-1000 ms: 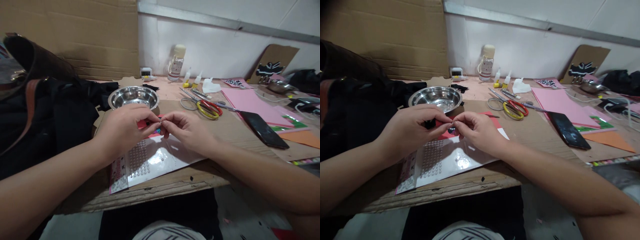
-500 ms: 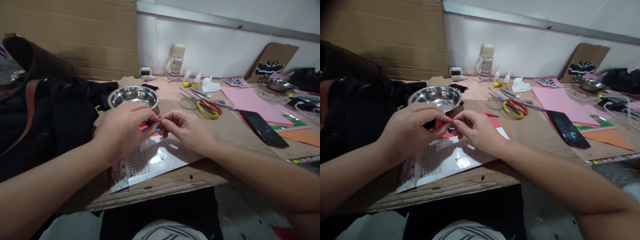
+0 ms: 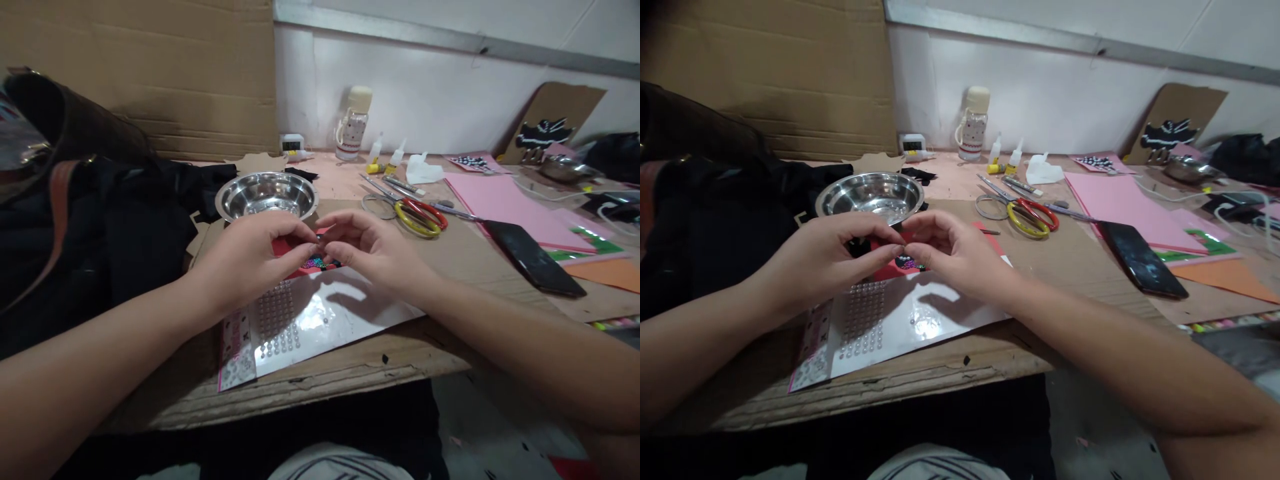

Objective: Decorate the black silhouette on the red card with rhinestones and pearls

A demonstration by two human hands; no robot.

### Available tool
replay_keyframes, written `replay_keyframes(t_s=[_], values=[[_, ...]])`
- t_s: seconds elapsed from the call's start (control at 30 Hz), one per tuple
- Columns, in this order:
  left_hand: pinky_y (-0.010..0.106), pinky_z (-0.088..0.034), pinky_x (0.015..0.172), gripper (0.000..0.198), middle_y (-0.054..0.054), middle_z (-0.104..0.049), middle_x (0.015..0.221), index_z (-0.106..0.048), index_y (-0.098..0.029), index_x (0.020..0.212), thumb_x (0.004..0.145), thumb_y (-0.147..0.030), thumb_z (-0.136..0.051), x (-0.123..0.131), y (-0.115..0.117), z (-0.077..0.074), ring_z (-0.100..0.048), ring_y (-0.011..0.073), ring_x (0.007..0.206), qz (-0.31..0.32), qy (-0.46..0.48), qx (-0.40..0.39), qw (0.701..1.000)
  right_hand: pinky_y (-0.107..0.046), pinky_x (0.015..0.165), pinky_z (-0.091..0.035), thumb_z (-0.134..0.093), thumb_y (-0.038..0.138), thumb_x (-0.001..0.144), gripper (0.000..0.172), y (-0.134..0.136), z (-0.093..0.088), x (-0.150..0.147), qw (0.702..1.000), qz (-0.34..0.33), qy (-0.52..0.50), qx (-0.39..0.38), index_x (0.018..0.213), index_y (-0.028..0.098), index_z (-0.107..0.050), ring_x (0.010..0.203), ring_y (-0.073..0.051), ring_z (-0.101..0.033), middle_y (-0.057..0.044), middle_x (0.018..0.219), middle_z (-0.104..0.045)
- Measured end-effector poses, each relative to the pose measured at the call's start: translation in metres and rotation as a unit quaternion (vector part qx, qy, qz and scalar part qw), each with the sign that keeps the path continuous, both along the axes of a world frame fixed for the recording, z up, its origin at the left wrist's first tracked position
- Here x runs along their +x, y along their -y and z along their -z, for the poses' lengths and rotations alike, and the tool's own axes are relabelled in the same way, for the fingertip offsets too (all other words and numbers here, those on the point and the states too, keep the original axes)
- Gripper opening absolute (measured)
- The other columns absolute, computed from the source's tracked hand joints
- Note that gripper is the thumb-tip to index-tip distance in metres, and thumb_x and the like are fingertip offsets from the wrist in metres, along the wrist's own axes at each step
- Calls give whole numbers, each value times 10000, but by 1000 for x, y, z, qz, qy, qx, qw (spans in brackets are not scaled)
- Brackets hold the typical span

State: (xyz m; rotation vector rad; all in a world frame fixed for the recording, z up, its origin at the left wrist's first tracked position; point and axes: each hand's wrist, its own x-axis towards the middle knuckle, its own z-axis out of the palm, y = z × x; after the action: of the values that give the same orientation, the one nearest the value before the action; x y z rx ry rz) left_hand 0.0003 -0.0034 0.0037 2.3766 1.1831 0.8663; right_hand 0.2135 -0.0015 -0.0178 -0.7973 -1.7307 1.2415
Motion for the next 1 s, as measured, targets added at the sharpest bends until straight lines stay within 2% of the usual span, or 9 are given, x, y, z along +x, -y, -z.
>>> replay_keyframes(t_s=[0.07, 0.17, 0.3, 0.77, 1.0], values=[[270, -480, 748, 161, -13, -781, 895, -770, -216, 907, 917, -316, -645, 1, 0, 0, -685, 153, 810, -6, 5, -19, 1000, -259, 820, -587, -768, 219, 871, 201, 0, 2, -2, 1000, 10, -5, 17, 1032, 193, -650, 913, -125, -698, -16, 1006, -707], [268, -483, 751, 158, -18, -780, 886, -769, -220, 905, 912, -324, -650, 1, -1, 1, -687, 154, 814, -4, 9, -26, 1000, -249, 751, -572, -740, 230, 895, 97, -1, 2, -3, 999, 23, 7, 22, 928, 184, -662, 793, -107, -682, 6, 875, -701], [268, -493, 742, 177, -17, -779, 871, -767, -230, 909, 920, -353, -639, 1, -2, 2, -690, 162, 810, -1, 15, -21, 1000, -254, 705, -579, -693, 261, 939, 93, -1, -2, 0, 999, 24, 25, 19, 912, 173, -694, 720, -110, -689, 8, 782, -721], [263, -501, 733, 172, -8, -781, 865, -770, -219, 911, 934, -305, -623, 0, -1, 0, -691, 157, 798, 9, 14, -17, 1000, -260, 756, -613, -606, 230, 990, 114, 1, -2, 0, 1000, -15, -12, -19, 1010, 172, -702, 765, -113, -726, -9, 824, -749], [250, -468, 681, 176, -10, -760, 813, -750, -200, 854, 926, -284, -612, 0, 0, -1, -657, 141, 738, 14, 10, -15, 1000, -254, 690, -604, -605, 266, 1001, 121, -2, -1, 2, 1000, 25, 8, -17, 1007, 167, -673, 729, -112, -724, -5, 810, -746]])
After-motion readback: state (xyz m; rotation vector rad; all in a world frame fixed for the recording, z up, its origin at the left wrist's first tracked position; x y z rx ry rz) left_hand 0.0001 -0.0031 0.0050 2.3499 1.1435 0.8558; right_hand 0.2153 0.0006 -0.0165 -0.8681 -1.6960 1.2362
